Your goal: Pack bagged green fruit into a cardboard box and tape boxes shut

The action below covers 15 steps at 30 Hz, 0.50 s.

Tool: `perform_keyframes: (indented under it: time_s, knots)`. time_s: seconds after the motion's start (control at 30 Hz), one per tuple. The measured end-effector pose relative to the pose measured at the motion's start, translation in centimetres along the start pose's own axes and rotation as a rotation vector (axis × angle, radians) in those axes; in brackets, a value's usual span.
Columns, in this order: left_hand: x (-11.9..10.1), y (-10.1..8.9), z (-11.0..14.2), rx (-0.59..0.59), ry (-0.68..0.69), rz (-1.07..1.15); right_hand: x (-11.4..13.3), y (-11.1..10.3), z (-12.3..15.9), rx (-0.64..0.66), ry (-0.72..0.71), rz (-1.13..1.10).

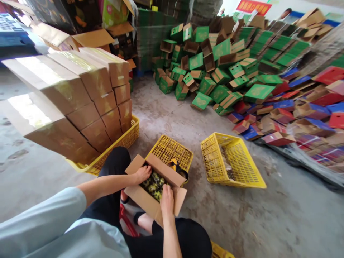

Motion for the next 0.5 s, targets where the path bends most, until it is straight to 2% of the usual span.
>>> perform_keyframes:
  time_s: [0.2, 0.37, 0.43, 0.5]
  knots:
    - [0.0, -0.2, 0.9, -0.013, 0.005, 0.019, 0.8, -0.2, -0.7, 0.035, 0.076, 0.084]
    - [0.1, -1.2, 2.2, -0.055, 0.021, 0.078, 0.1, -0.7, -0.9, 0.032, 0.065, -0.011]
    - [0.5, -1.6, 3.0, -0.086, 0.037, 0.108, -0.1, -1.3, 0.1, -0.047, 0.031, -0.042]
    - [1.3, -1.8, 4.0, -0.146, 0.054, 0.143, 0.0, -2.3, 1.9, -0.232, 0.011, -0.068]
Point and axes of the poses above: each hand's wrist, its own z-axis away from the middle knuckle, its own y-axis out of the palm, x = y × z, the point moved 1 cm from there along -z, towards the middle knuckle, and after that the axes turned 4 degrees about -y, right-handed, at the moved point
